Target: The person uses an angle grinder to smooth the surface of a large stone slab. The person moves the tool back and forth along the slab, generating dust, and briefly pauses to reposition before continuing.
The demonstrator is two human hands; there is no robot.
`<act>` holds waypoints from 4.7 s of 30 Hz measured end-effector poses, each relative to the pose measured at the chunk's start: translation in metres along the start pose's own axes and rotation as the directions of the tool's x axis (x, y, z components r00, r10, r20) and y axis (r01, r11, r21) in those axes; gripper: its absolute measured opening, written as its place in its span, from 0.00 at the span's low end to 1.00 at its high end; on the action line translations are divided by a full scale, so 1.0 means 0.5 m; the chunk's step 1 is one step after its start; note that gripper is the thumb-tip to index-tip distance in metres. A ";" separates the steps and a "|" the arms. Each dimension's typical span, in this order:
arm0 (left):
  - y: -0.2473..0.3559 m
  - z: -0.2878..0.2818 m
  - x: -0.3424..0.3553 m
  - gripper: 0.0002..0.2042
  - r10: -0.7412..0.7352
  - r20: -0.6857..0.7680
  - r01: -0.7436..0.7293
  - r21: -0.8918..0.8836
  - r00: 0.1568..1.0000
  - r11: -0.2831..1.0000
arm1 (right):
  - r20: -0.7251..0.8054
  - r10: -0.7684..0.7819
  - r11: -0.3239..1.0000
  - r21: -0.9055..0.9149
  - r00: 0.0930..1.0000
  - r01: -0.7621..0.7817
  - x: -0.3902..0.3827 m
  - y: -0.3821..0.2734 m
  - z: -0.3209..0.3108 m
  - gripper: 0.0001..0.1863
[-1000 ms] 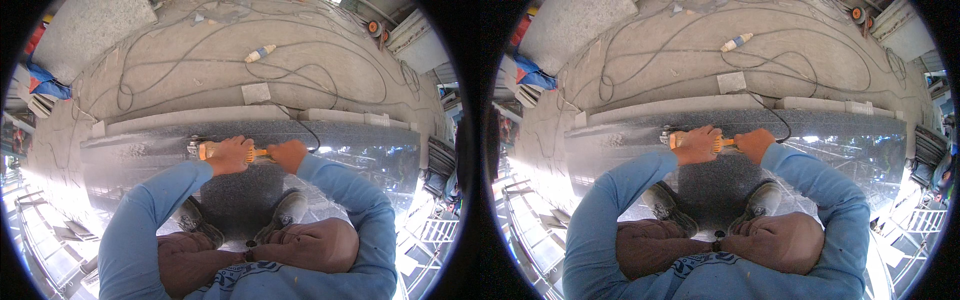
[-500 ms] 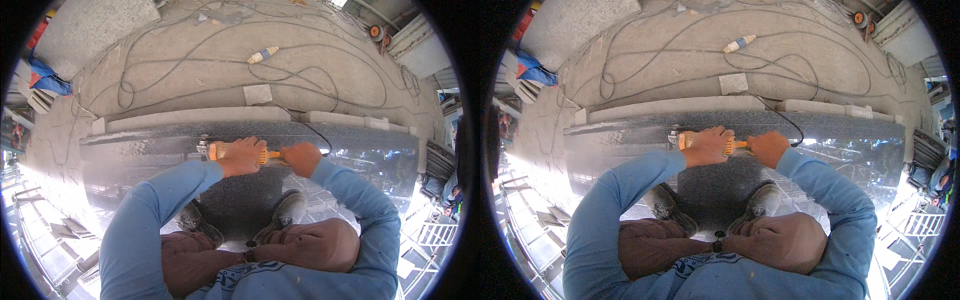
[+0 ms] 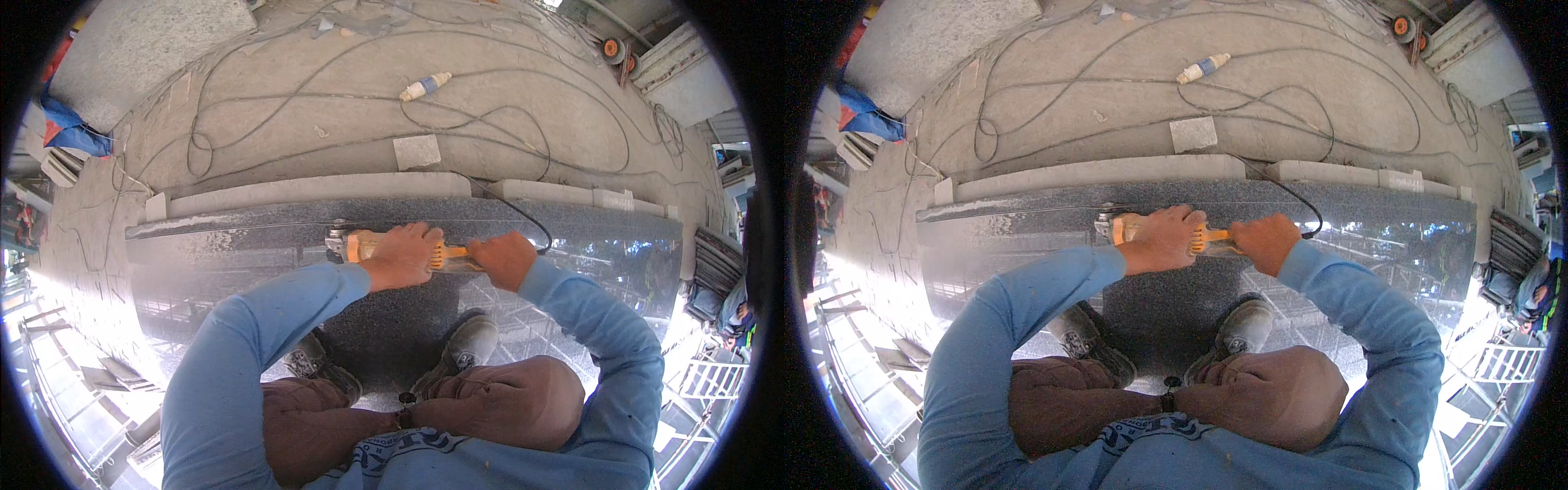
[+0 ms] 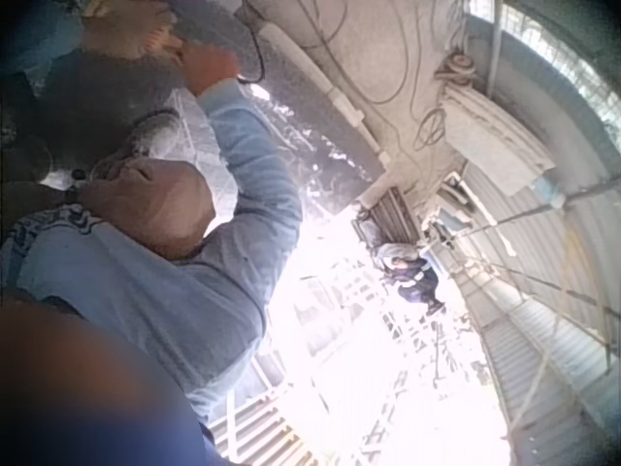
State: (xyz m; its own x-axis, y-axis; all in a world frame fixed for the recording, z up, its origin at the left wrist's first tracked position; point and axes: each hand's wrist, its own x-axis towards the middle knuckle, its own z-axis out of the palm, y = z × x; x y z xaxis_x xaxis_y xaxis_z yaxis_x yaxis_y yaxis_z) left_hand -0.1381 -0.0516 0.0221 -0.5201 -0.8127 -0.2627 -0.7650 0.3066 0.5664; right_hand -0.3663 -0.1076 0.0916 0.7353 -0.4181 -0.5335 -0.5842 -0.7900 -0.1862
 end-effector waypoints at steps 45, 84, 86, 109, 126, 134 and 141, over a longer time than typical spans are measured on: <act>-0.004 0.004 0.002 0.34 -0.008 -0.013 0.009 0.008 1.000 1.000 | -0.014 0.014 0.999 0.037 1.000 -0.013 0.008 0.005 0.009 0.12; 0.012 0.012 0.019 0.35 0.006 -0.022 -0.006 0.018 1.000 1.000 | 0.003 0.017 1.000 -0.007 1.000 -0.017 -0.006 0.023 0.013 0.12; 0.006 0.015 0.017 0.35 0.003 -0.007 -0.003 0.043 1.000 0.999 | -0.023 0.008 1.000 0.002 1.000 -0.008 0.004 0.026 0.032 0.12; -0.041 0.019 -0.013 0.34 -0.014 -0.026 0.015 0.047 1.000 0.999 | 0.016 0.028 0.997 0.068 0.999 -0.029 0.046 -0.015 0.018 0.13; 0.030 0.016 0.035 0.35 0.009 -0.017 -0.008 0.011 1.000 1.000 | 0.008 0.042 0.999 0.009 0.999 -0.042 -0.024 0.036 0.021 0.11; -0.005 0.020 0.011 0.35 -0.026 0.033 0.025 0.038 0.999 0.999 | 0.011 0.044 0.998 0.038 0.999 -0.044 0.019 0.012 0.036 0.09; -0.034 0.028 -0.004 0.34 -0.057 0.039 0.055 0.053 0.998 0.997 | -0.046 0.025 0.998 0.064 0.999 -0.022 0.053 0.002 0.074 0.09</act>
State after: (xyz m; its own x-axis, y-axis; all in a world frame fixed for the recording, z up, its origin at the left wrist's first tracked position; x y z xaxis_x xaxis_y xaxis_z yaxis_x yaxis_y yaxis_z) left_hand -0.1293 -0.0482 0.0025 -0.4898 -0.8092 -0.3245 -0.8117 0.2874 0.5085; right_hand -0.3602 -0.1026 0.0468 0.7355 -0.4576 -0.4997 -0.6210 -0.7501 -0.2272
